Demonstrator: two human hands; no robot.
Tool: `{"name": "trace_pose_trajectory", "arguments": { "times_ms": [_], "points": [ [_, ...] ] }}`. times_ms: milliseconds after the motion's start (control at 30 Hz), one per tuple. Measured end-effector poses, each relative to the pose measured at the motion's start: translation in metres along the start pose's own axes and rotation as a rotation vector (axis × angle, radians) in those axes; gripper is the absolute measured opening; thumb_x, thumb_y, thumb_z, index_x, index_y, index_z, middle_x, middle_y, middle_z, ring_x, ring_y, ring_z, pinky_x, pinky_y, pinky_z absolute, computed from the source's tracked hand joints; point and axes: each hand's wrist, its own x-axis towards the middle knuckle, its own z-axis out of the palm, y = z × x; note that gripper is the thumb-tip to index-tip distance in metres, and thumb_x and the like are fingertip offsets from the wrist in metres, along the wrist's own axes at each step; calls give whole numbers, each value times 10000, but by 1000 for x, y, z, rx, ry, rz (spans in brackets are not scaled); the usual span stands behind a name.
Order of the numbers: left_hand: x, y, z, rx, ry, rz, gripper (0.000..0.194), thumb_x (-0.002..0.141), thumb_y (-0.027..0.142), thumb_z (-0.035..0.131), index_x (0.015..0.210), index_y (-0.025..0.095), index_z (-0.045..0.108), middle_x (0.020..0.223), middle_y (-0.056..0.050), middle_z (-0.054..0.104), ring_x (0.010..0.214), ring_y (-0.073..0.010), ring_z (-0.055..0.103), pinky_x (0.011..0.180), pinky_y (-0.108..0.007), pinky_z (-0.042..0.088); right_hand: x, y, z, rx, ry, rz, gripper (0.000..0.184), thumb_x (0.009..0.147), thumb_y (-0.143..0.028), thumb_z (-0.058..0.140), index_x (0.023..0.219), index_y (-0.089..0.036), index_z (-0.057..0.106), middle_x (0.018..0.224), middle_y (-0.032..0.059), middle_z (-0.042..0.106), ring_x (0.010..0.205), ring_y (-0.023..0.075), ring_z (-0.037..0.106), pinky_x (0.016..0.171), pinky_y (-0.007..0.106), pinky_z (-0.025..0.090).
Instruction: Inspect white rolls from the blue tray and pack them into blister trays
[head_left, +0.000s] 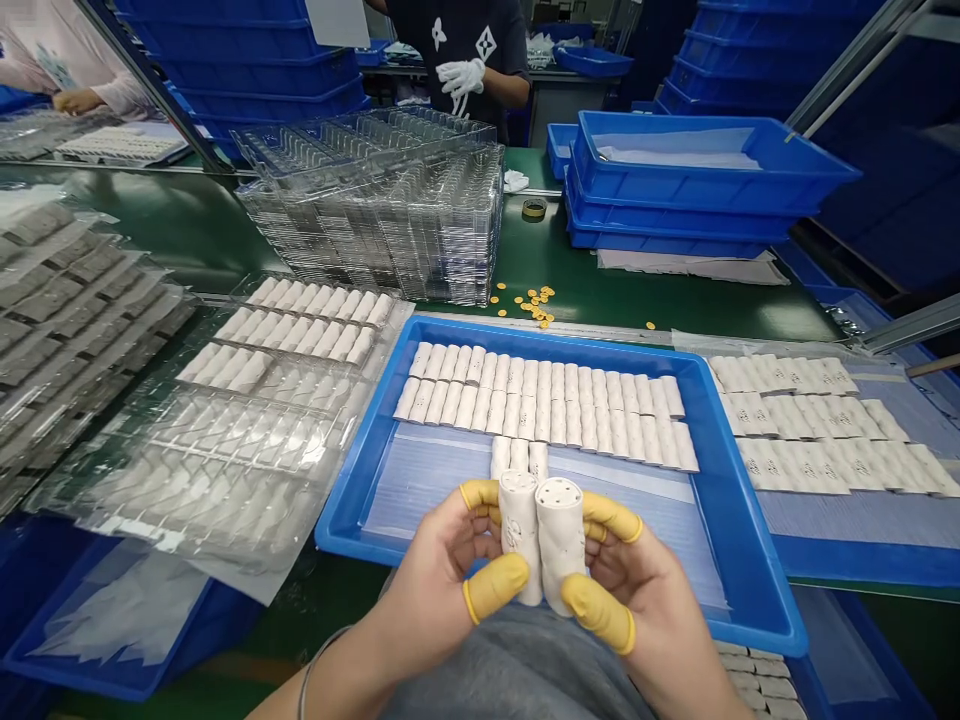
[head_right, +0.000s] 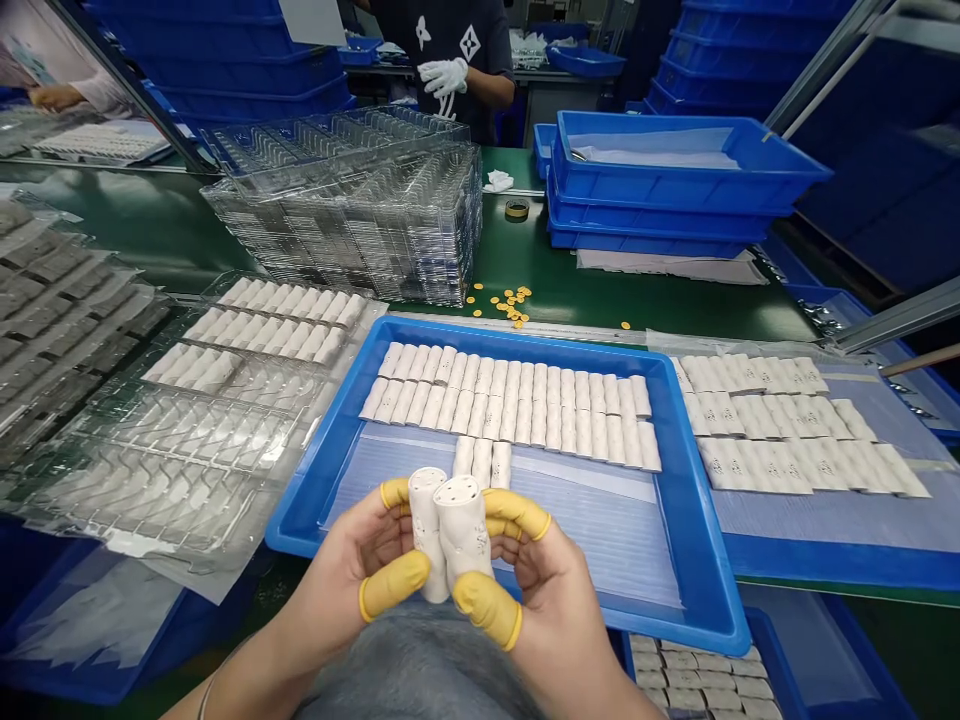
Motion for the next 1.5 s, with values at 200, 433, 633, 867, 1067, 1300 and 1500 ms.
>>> {"name": "trace_pose_trajectory", "arguments": {
  "times_ms": [200, 433, 633, 867, 1067, 1300, 1500],
  "points": [
    [-13, 3, 5, 102, 40, 62, 594, 884, 252, 723, 1421, 392, 511, 1151, -65, 715, 950, -208, 682, 806, -322, 569, -3, -9, 2, 145, 20, 124, 508, 778, -364, 872, 1236, -364, 651, 1022, 45, 764, 851, 219, 737, 761, 336, 617],
    [-25, 9, 9, 35, -12, 20, 649, 903, 245, 697, 1453, 480, 446, 1270, -80, 668, 918, -211, 715, 777, -333, 597, -8, -17, -3, 119, -78, 142, 585, 830, -336, 830, 1325, -485, 555, 1016, -7, 640, 668, 147, 681, 643, 305, 606],
    [-25, 19, 9, -97, -113, -149, 728, 875, 233, 734, 1463, 515, 409, 1253, -41, 604, 895, -172, 716, 800, -311, 564, -13, -21, -3, 69, -53, 218, 607, 843, -355, 816, 1371, -473, 541, 974, 13, 721, 701, 170, 720, 662, 297, 607],
    [-24, 19, 7, -189, -150, -170, 711, 870, 221, 737, 1445, 508, 431, 1273, -44, 581, 832, -138, 679, 729, -278, 540, -11, -18, -6, 164, -192, 205, 584, 897, -346, 762, 1406, -453, 496, 1094, 50, 719, 726, 199, 748, 667, 339, 611],
    [-23, 19, 8, -133, -82, -118, 663, 874, 219, 730, 1419, 493, 474, 1133, -39, 631, 720, -113, 650, 683, -267, 541, -10, -22, -4, 159, -163, 176, 635, 824, -361, 832, 1374, -471, 535, 1246, 47, 651, 793, 196, 742, 655, 304, 615],
    [-21, 24, 12, -188, -75, -105, 596, 884, 201, 720, 1374, 485, 536, 1187, -29, 627, 818, -135, 683, 757, -279, 569, -10, -23, -1, 290, -188, 205, 564, 884, -300, 781, 1372, -460, 549, 1220, 43, 692, 731, 161, 730, 647, 282, 597],
    [-19, 26, 15, -267, -91, -97, 557, 871, 181, 738, 1340, 439, 585, 1121, -8, 655, 859, -118, 688, 754, -213, 573, -9, -25, 3, 258, -106, 148, 523, 903, -312, 752, 1377, -420, 560, 1209, 70, 713, 1081, 263, 690, 738, 319, 610]
  ]
}}
